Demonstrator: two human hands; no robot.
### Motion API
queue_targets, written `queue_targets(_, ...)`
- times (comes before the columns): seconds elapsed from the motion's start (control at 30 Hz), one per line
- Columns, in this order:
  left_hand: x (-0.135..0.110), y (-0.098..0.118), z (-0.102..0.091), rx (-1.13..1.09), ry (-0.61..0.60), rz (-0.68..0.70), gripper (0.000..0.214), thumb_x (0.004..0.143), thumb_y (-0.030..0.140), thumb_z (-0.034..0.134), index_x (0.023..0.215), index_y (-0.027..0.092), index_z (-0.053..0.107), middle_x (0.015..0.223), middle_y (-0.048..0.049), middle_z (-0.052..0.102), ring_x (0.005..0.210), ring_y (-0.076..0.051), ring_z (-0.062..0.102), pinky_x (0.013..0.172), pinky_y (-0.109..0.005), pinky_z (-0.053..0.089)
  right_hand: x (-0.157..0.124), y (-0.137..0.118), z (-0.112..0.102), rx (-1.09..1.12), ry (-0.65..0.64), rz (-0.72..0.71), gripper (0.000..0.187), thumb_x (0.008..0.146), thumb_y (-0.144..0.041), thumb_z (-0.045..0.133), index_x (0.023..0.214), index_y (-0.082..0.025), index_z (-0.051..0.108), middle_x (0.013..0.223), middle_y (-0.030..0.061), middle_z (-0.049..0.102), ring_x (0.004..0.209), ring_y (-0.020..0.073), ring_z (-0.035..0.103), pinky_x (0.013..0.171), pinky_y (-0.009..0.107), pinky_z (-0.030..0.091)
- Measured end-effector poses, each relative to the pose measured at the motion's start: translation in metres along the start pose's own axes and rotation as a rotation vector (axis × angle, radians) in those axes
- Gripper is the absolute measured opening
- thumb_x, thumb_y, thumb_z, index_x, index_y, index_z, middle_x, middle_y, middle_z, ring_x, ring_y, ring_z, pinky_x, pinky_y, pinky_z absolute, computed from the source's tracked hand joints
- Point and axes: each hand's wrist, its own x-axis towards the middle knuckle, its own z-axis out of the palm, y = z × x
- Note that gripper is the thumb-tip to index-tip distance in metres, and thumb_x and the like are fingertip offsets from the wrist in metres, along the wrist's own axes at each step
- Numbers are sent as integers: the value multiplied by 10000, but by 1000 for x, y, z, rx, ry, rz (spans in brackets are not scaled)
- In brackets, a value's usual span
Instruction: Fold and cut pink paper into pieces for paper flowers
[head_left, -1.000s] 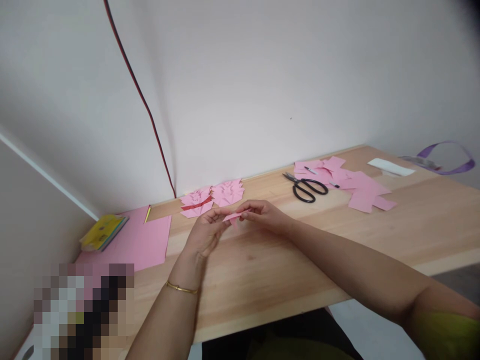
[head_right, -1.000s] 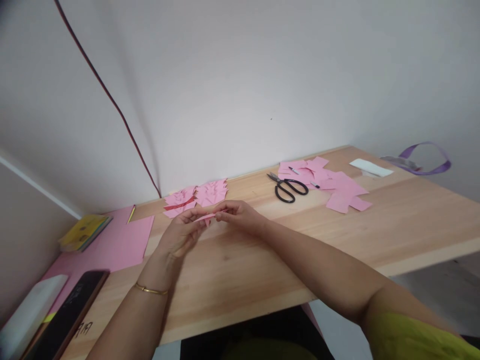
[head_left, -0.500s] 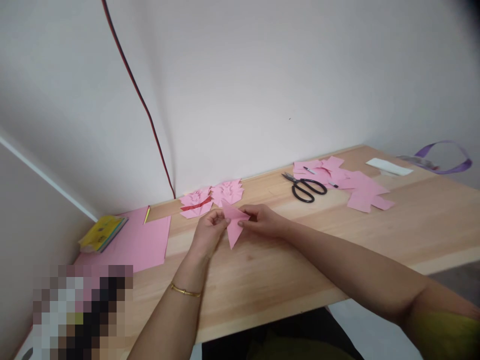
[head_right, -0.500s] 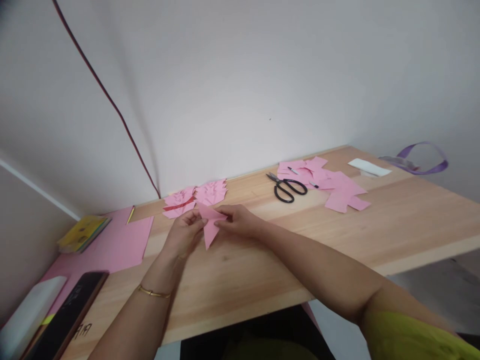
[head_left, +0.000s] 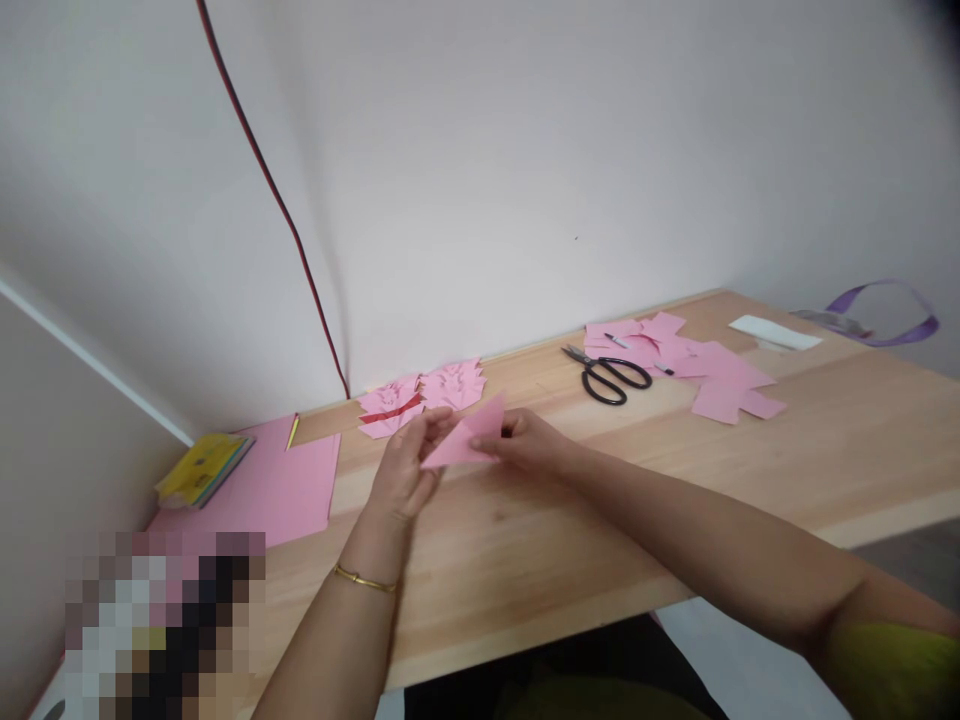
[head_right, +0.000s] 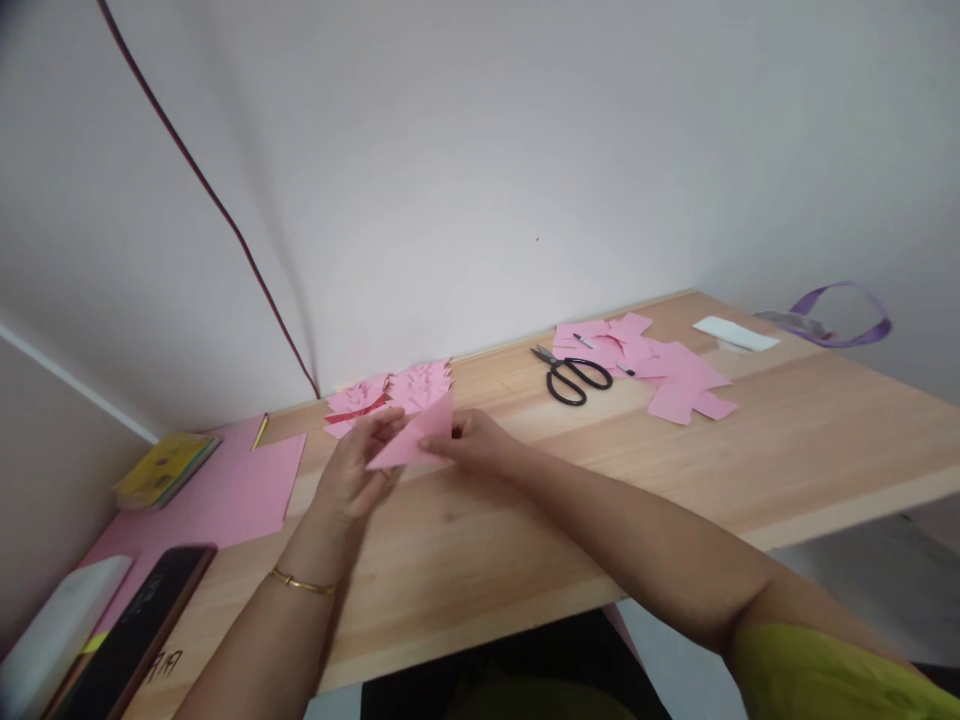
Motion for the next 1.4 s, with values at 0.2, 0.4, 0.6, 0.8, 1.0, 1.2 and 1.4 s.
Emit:
queue_targets(0.2,-3,-14,20,-4,-67,-16,443,628,417,781,962,138,693,1031,-133,685,1046,-286,604,920,-422,472,1,-2,10,202,118,17,370,715,-498,681,834,-147,697,838,52,684,789,183,616,695,280,469)
queue_targets(0.4,-4,-29,27,39,240,128,315,620,277,782,888,132,702,901,-79,711,851,-202,654,808,-334,505,-5,-12,17,91,34,-18,323,733,-466,669,810,-152,672,769,25,649,729,156,580,630,252,434)
queue_targets(0.6,-2,-20,10,388,278,111,334,654,338,752,889,102,724,894,-94,721,818,-205,649,756,-308,504,0,-8,3,-34,209,-104,313,792,-475,590,758,-164,599,701,8,583,649,126,524,602,255,412)
queue_targets(0.8,3,-25,9,255,292,110,341,635,307,762,902,101,714,931,-109,718,836,-215,660,753,-305,510,2,-9,-10,-389,498,-471,364,784,-494,621,987,-193,593,964,93,621,911,215,561,801,366,438)
queue_targets(1.0,0,-27,11,204,295,79,283,631,302,767,841,122,705,860,-90,722,770,-212,669,714,-310,520,-6,-14,-3,-929,147,-837,192,839,-383,614,994,-270,631,1041,31,639,1022,209,491,913,403,278)
queue_targets(1.2,-2,-23,20,4,222,67,378,601,238,790,942,115,681,958,-106,718,841,-218,673,761,-338,528,-5,-11,2,-892,233,-750,163,878,-385,572,817,-282,682,885,-3,656,945,183,483,887,409,212)
queue_targets(1.4,-6,-20,28,-14,170,90,316,617,222,784,903,124,692,897,-95,728,841,-228,682,765,-368,547,-5,-12,4,-766,329,-615,242,872,-420,559,780,-221,664,887,37,588,902,185,460,840,372,274)
